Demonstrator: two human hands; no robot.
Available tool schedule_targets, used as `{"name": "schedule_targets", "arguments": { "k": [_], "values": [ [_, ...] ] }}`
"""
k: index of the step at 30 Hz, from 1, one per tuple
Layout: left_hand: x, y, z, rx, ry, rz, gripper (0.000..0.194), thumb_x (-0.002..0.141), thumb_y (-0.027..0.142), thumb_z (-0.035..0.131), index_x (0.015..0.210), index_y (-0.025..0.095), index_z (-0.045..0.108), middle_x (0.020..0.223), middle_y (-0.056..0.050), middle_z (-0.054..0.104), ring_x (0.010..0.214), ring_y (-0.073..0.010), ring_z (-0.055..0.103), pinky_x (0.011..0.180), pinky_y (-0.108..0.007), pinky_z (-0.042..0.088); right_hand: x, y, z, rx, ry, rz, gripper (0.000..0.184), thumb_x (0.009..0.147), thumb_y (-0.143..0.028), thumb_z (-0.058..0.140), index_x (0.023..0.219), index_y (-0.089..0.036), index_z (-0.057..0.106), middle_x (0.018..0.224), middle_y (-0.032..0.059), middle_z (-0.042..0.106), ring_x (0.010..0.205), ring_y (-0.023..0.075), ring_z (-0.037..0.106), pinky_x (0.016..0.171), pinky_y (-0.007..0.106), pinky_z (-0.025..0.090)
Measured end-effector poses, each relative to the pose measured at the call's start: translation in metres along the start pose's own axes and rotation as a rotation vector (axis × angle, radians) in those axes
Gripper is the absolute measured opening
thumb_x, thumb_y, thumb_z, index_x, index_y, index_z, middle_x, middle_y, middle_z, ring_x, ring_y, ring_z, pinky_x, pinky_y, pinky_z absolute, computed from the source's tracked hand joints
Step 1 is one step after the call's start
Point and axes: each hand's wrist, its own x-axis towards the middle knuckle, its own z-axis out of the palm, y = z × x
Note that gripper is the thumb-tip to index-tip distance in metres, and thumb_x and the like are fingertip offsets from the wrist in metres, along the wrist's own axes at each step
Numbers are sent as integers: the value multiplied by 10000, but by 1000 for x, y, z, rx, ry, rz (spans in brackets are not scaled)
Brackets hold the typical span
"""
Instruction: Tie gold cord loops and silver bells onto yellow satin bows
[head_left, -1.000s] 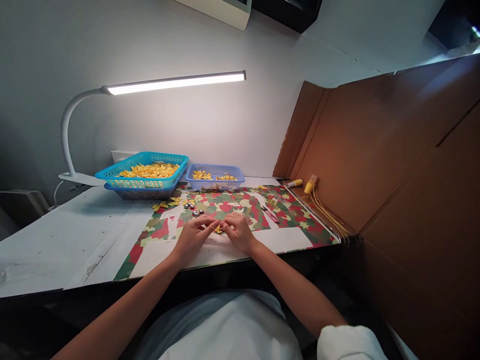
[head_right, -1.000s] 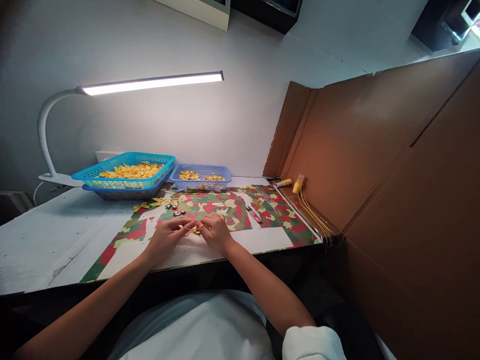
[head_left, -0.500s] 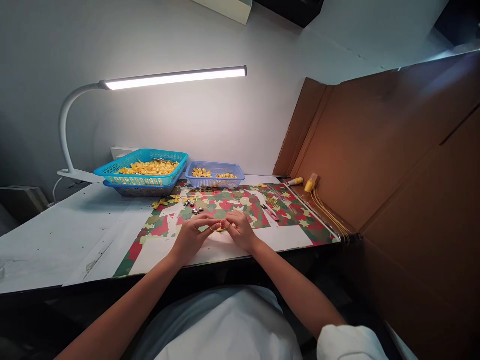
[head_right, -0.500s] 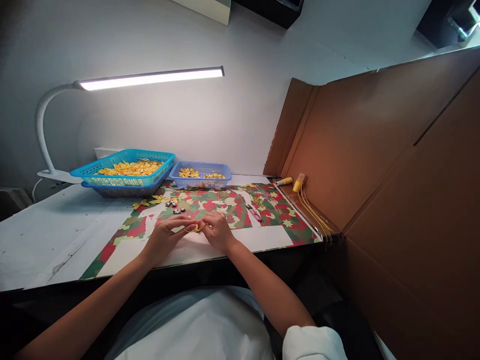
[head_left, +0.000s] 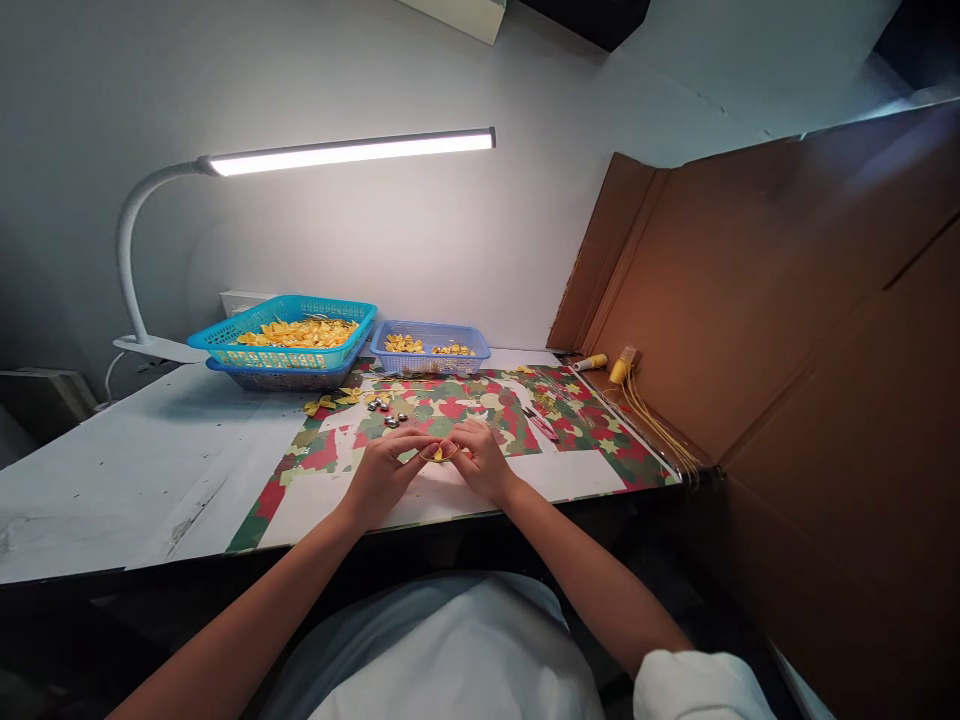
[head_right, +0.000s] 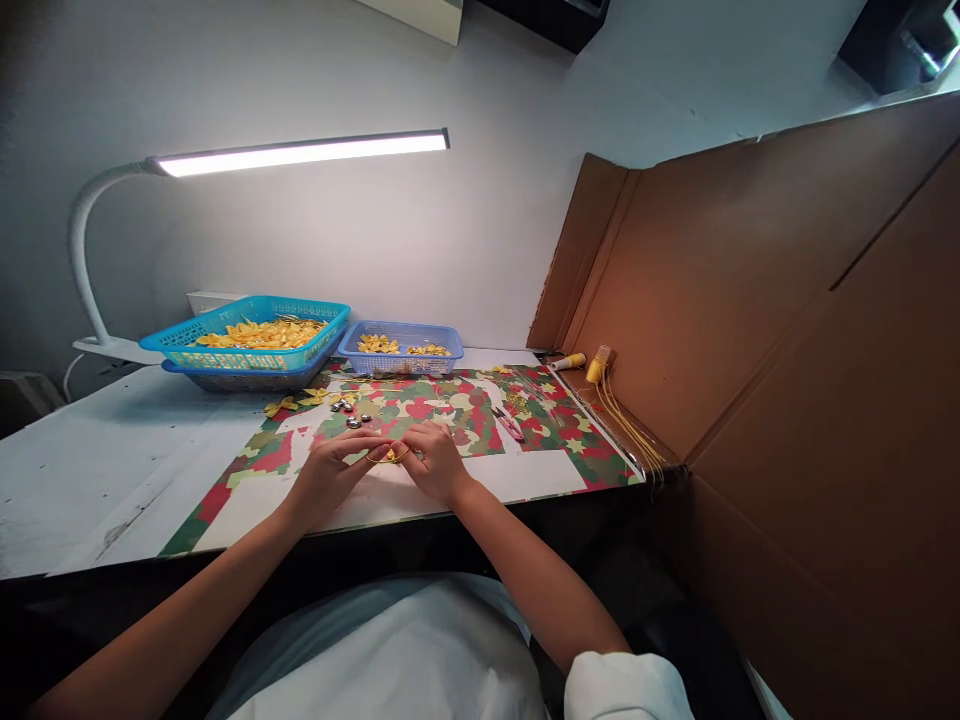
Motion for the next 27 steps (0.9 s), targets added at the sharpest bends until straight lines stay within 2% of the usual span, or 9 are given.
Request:
{"name": "schedule_targets", "arguments": {
  "k": [6,14,20,27],
  "values": [
    [0,-1,-1,-8,44,-13,291,838,443,596,826,213,774,817,-56,729,736,-187,657,675,-292,518,-2,-9,-2,-80,133,11,205,812,-315,636,672,-190,554,677,-14,593,739,151,516,777,314,308],
    [0,0,0,-8,5,-33,291,818,472,615,809,232,779,820,-50,739,759,-199,661,729,-318,518,0,-7,4,-51,109,42,208,825,-214,566,618,-192,573,616,-21,619,669,138,516,789,326,313],
    [-1,1,0,39,-42,-34,286,837,462,593,839,243,775,837,-47,742,796,-206,661,749,-325,519,-1,-3,5,-14,122,63,263,809,-249,577,553,-190,576,542,-26,580,601,126,491,769,321,342],
    [-2,4,-1,154,58,53,216,800,416,652,848,231,754,863,-57,732,818,-216,662,753,-328,516,0,-3,0,127,129,57,318,824,-333,587,541,-189,584,539,-18,576,561,118,485,728,301,400]
  ]
}}
